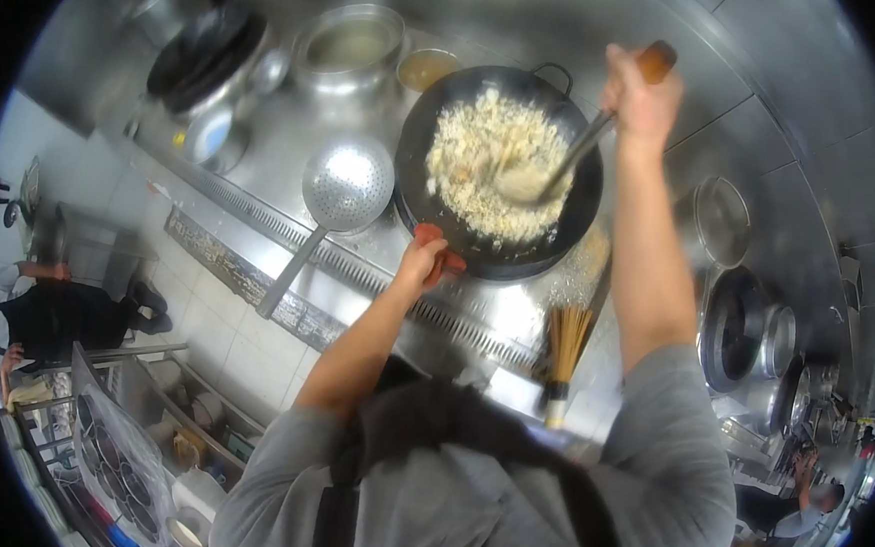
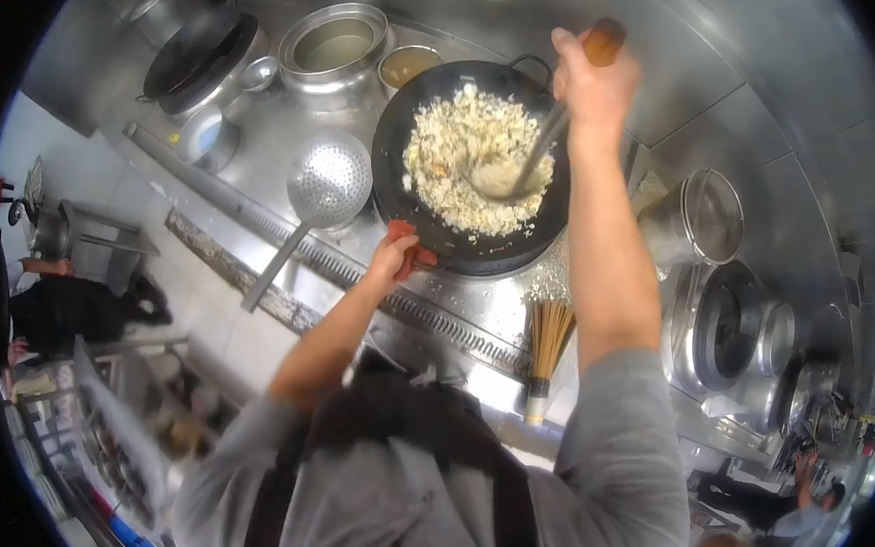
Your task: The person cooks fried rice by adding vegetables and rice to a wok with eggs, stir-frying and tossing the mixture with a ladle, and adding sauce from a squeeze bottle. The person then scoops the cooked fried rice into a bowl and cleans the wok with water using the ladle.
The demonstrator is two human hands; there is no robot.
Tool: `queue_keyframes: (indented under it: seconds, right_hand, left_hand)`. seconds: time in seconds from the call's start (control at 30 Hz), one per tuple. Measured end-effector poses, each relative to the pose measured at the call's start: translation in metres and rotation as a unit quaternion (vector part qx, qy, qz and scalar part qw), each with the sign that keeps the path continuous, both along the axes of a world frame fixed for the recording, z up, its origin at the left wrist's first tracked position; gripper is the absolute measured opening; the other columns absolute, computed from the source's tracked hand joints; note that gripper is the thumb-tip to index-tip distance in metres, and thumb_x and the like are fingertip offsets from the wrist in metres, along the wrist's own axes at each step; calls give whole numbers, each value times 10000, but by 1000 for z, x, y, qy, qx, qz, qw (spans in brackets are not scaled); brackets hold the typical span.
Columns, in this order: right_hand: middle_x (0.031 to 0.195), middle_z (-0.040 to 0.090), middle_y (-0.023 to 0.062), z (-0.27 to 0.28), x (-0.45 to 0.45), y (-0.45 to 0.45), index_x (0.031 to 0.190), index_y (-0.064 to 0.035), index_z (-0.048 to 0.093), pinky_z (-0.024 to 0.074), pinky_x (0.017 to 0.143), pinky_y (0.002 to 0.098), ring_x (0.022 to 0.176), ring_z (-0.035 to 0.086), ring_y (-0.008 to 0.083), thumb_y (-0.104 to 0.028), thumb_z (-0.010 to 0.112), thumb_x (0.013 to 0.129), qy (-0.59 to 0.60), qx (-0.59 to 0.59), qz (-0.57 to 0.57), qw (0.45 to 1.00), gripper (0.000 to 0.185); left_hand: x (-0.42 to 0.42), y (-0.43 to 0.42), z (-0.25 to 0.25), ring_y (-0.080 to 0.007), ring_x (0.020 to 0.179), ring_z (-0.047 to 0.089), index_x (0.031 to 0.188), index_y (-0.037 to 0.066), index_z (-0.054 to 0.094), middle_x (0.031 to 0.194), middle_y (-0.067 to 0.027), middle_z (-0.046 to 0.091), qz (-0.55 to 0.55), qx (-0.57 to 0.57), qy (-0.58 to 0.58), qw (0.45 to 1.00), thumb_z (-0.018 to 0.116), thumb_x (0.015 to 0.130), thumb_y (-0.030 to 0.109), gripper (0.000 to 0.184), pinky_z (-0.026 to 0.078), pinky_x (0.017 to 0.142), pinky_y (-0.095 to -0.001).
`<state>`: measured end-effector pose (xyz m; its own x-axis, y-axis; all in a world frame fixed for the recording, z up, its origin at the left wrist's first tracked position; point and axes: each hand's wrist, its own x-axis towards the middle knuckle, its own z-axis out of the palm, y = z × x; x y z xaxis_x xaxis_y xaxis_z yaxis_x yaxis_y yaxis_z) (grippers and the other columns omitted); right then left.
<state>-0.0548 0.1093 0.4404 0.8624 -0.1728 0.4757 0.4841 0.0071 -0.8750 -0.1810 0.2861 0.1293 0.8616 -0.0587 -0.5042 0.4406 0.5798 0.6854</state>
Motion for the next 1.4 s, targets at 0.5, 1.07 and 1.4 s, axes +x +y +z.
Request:
queue_keyframes:
  seconds: [0.5,1.07,1.4]
  right_hand:
    - [607,560,46,3,-61,21,709,-18,565,375,462,217,490,499,95,-61,722,753,-99,-15,73,992,169]
    - [545,463,42,-81,3,20,727,-21,473,327,383,262,417,401,99,12,615,804,-114,57,-33,991,165]
    - [540,469,2,-9,-69,-7,728,-44,523,351,416,245,428,423,97,-44,671,780,-90,-6,-58,994,157]
  left_hand:
    - [-134,101,-17,-210,738,612,1061,-2,527,876,-125,613,-67,43,15,997,571,801,27,265,509,629,-326]
    - [-374,208,-194,-168,367,456,592,44,536,550,-111,594,-179,185,386,886,419,874,155,325,364,349,-327]
    - [-371,196,-186,-174,339,435,554,61,508,490,-98,534,-128,371,224,892,381,878,212,379,324,319,-333]
